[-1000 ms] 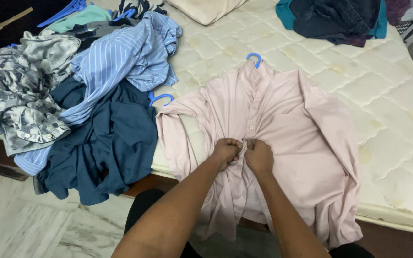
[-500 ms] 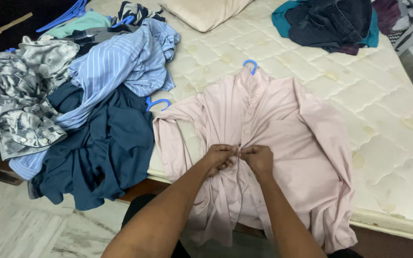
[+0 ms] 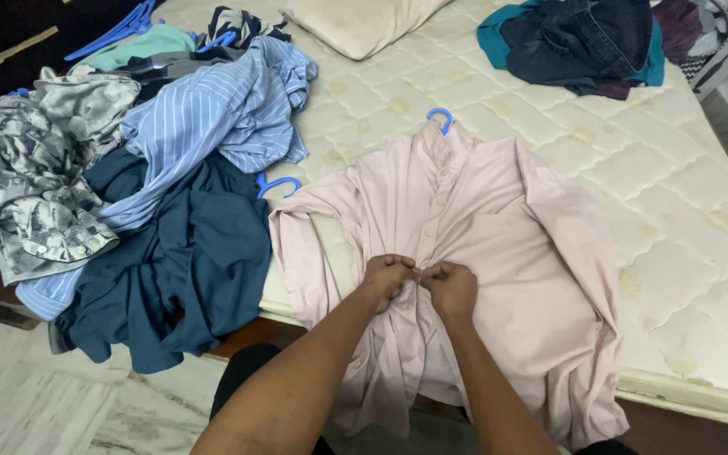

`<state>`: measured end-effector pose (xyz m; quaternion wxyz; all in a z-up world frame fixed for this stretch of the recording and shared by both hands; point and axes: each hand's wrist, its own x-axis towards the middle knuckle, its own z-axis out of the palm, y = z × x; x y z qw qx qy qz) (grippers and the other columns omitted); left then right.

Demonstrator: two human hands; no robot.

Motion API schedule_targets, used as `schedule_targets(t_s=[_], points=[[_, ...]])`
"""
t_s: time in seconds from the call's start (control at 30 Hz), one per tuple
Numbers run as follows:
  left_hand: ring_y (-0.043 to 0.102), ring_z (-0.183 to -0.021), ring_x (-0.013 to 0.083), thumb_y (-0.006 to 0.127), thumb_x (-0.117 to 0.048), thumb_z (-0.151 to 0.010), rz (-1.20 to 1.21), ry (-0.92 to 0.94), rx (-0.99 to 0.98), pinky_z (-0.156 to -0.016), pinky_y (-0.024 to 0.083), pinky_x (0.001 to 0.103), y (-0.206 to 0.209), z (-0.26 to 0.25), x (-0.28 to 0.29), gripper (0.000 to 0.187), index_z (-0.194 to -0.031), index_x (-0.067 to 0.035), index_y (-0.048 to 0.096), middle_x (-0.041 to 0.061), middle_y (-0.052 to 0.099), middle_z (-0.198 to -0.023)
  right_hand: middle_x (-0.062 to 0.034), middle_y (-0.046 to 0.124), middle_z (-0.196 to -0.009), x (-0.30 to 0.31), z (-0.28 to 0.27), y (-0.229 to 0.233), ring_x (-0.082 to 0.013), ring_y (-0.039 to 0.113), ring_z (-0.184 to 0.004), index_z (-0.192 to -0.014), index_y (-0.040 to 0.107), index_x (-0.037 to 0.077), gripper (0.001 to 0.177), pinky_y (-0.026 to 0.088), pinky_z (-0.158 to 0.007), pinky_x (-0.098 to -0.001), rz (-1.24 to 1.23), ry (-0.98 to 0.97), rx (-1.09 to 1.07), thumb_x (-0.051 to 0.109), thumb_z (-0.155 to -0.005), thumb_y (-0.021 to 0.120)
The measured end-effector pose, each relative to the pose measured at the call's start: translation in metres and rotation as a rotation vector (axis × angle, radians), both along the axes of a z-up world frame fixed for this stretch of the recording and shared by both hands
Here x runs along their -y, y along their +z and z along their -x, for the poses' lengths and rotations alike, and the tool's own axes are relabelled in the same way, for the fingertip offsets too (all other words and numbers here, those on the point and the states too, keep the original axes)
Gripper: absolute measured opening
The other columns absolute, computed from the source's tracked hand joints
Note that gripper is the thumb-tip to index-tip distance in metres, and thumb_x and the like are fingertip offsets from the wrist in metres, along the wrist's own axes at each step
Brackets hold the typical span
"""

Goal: The person lays a pink shirt on a bed, buttons it, places it on a blue hanger, and hangs it in a wardrobe. The person handles the shirt and hanger by hand throughout the process.

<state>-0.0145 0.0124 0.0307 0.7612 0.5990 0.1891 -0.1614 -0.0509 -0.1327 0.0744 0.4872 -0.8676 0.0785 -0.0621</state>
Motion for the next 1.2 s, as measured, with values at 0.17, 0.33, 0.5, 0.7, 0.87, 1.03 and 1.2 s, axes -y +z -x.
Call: schedule_targets(t_s=[0.17, 0.33, 0.5, 0.7, 0.87, 1.03, 1.2], points=[[0.043, -0.045, 0.0097, 0.078, 0.005, -0.072, -0.066, 0.016, 0.02, -0.037, 0.03, 0.026, -0.009, -0.004, 0.003, 0.027, -0.094, 0.001, 0.063, 0.006, 0.061, -0.07, -0.0092, 0.079, -0.077, -0.004, 0.0, 0.0, -0.0162, 0.074, -0.068, -0.082, 0.08, 0.005, 0.011, 0.056, -0.066, -0.0313, 0.004, -0.006, -0.017, 0.009, -0.074, 0.085], [0.055, -0.057, 0.0128, 0.076, 0.007, -0.075, -0.117, 0.111, 0.046, -0.048, 0.044, 0.029, -0.029, -0.009, 0.012, 0.047, -0.116, 0.0, 0.054, 0.009, 0.063, -0.082, -0.012, 0.078, -0.083, -0.003, 0.004, -0.002, -0.0265, 0.075, -0.077, -0.087, 0.079, 0.007, 0.011, 0.056, -0.072, -0.039, 0.136, -0.001, 0.002, 0.017, -0.083, 0.076], [0.067, -0.072, 0.014, 0.072, 0.008, -0.077, -0.132, 0.148, 0.165, -0.062, 0.056, 0.026, -0.042, -0.012, 0.019, 0.055, -0.124, 0.002, 0.046, 0.012, 0.07, -0.088, -0.017, 0.076, -0.092, -0.013, 0.002, 0.006, -0.0374, 0.072, -0.09, -0.09, 0.078, 0.01, 0.014, 0.055, -0.08, -0.0476, 0.364, -0.037, -0.059, 0.02, -0.084, 0.07], [0.063, -0.074, 0.0213, 0.071, 0.007, -0.08, -0.155, 0.153, 0.086, -0.059, 0.052, 0.034, -0.032, -0.007, 0.021, 0.056, -0.13, 0.004, 0.048, 0.016, 0.066, -0.089, -0.0188, 0.073, -0.092, -0.022, 0.012, 0.006, -0.0389, 0.071, -0.09, -0.088, 0.073, 0.002, 0.013, 0.054, -0.076, -0.0497, 0.592, 0.101, 0.217, 0.011, -0.084, 0.064], [0.068, -0.075, 0.0176, 0.07, 0.009, -0.078, -0.081, 0.16, 0.087, -0.063, 0.057, 0.029, -0.039, -0.013, 0.019, 0.06, -0.132, 0.004, 0.045, 0.014, 0.068, -0.091, -0.0194, 0.074, -0.1, -0.018, 0.018, -0.002, -0.0384, 0.071, -0.093, -0.097, 0.073, -0.001, 0.024, 0.055, -0.074, -0.0478, 0.657, 0.201, 0.574, 0.004, -0.076, 0.061], [0.062, -0.072, 0.0185, 0.073, 0.007, -0.077, -0.132, 0.129, 0.092, -0.06, 0.052, 0.031, -0.034, -0.007, 0.017, 0.063, -0.134, 0.006, 0.046, 0.015, 0.065, -0.089, -0.0228, 0.072, -0.093, -0.014, -0.034, -0.022, -0.0418, 0.069, -0.091, -0.084, 0.074, 0.002, 0.026, 0.054, -0.079, -0.0492, 0.35, -0.093, -0.248, 0.027, -0.077, 0.078], [0.064, -0.075, 0.0113, 0.08, 0.001, -0.081, -0.108, 0.151, 0.202, -0.066, 0.055, 0.025, -0.033, 0.001, 0.017, 0.056, -0.125, 0.0, 0.046, 0.008, 0.067, -0.09, -0.033, 0.072, -0.087, 0.02, -0.081, -0.089, -0.0349, 0.066, -0.073, -0.085, 0.073, -0.009, 0.023, 0.051, -0.067, -0.0469, 0.111, 0.06, -0.336, 0.013, -0.084, 0.069]])
